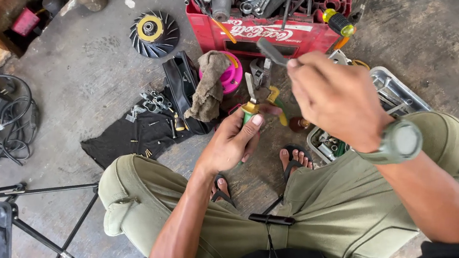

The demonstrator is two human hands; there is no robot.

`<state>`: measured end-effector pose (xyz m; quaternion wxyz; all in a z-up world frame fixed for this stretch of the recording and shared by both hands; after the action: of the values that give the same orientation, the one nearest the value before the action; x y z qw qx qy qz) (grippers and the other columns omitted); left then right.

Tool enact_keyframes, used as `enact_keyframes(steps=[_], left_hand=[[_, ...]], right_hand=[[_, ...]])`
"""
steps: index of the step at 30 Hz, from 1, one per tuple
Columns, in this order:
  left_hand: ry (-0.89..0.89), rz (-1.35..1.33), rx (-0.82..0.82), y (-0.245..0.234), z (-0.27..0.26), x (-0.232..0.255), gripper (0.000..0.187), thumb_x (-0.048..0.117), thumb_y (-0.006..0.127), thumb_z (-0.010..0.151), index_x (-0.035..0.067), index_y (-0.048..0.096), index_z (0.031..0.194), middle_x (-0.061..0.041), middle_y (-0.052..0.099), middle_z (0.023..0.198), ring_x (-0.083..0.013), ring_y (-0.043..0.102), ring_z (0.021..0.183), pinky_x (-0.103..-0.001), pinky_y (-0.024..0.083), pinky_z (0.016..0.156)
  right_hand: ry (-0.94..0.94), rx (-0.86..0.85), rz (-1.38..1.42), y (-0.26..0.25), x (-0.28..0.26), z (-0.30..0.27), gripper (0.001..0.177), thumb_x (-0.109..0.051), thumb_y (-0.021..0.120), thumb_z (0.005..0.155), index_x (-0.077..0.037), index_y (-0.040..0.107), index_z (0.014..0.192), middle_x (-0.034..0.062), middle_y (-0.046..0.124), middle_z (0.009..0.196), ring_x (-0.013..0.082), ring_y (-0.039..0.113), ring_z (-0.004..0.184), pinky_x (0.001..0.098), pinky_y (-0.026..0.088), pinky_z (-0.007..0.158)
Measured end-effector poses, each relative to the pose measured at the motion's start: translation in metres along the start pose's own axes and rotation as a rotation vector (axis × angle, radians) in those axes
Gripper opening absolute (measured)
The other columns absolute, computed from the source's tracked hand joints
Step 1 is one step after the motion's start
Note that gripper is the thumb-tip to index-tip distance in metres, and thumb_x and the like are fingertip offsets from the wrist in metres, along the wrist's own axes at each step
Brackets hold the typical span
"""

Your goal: The person sits on a low stool and cleans a pair of pliers using a rag and a metal file. They wipe the pliers, file the metal surfaces, and then place the cleaned pliers into a black tool bag.

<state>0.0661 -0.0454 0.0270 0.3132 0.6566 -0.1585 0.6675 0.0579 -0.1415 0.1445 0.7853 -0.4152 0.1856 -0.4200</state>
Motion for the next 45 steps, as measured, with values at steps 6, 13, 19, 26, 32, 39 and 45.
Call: enact_keyframes(steps=[6,13,19,26,32,39,45], left_hand=[[-0.013,-0.049,-0.061,0.0,-0.003,-0.005,0.027,0.019,0.035,0.1,0.0,0.05,0.111,-0.003,0.047,0.041,-0.009,0.04,0.031,-0.02,0.039,0.04],[-0.237,0.113,0.021,-0.043,-0.018,-0.005,0.029,0.026,0.039,0.097,0.012,0.041,0.122,0.0,0.049,0.057,-0.0101,0.044,0.041,-0.024,0.038,0.035],[0.03,0.166,0.491,-0.117,-0.047,0.04,0.029,0.023,0.039,0.098,0.005,0.047,0.12,-0.01,0.052,0.119,-0.0164,0.064,0.083,-0.021,0.048,0.047],[0.109,0.069,0.658,-0.136,-0.067,0.052,0.033,0.031,0.037,0.097,0.002,0.049,0.107,-0.016,0.05,0.123,-0.029,0.061,0.108,-0.028,0.057,0.064],[0.088,0.063,0.664,-0.136,-0.072,0.054,0.028,0.024,0.035,0.099,-0.002,0.046,0.098,-0.027,0.047,0.13,-0.0367,0.062,0.105,-0.03,0.057,0.064],[0.005,0.152,0.688,-0.14,-0.073,0.053,0.025,0.02,0.035,0.098,-0.002,0.047,0.096,-0.021,0.057,0.111,-0.0289,0.068,0.086,-0.03,0.057,0.06],[-0.003,0.168,0.703,-0.143,-0.069,0.054,0.025,0.018,0.035,0.097,-0.003,0.049,0.097,-0.022,0.058,0.106,-0.0292,0.069,0.082,-0.032,0.058,0.058]], right_hand=[[0.058,-0.122,0.136,0.032,-0.005,-0.012,0.01,-0.002,0.055,0.089,-0.004,0.059,0.08,0.0131,0.061,0.078,0.0166,0.054,0.046,0.0247,0.047,0.042],[0.328,0.162,0.444,0.018,0.054,-0.002,0.01,0.004,0.062,0.102,0.01,0.056,0.097,0.0145,0.059,0.077,0.0169,0.047,0.058,0.0292,0.035,0.048],[0.505,0.03,0.621,0.097,0.069,-0.004,0.011,0.011,0.053,0.097,0.002,0.048,0.101,0.0109,0.06,0.083,0.0206,0.063,0.077,0.0306,0.053,0.071],[0.842,-0.223,0.383,0.275,0.072,-0.075,0.005,-0.006,0.057,0.083,-0.003,0.053,0.085,0.0146,0.059,0.077,0.0296,0.059,0.071,0.038,0.05,0.063],[1.105,-0.756,0.293,0.422,0.05,-0.205,0.042,-0.025,0.059,0.081,0.006,0.048,0.108,0.0273,0.063,0.092,0.0423,0.064,0.088,0.0512,0.053,0.072],[1.141,-0.778,0.299,0.439,0.05,-0.222,0.035,-0.015,0.057,0.083,0.008,0.049,0.108,0.0294,0.06,0.096,0.0451,0.063,0.088,0.0525,0.053,0.072],[1.16,-0.574,0.369,0.459,0.079,-0.231,0.018,-0.013,0.063,0.082,-0.001,0.053,0.092,0.0237,0.063,0.086,0.0406,0.065,0.081,0.0487,0.055,0.064]])
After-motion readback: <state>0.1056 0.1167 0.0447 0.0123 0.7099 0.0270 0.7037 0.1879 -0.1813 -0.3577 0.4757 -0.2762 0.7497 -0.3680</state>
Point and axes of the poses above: each hand's wrist, its own z-axis towards the middle knuckle, its own y-axis out of the palm, x = y × z, the point moved 9 cm from there along z, towards the middle knuckle
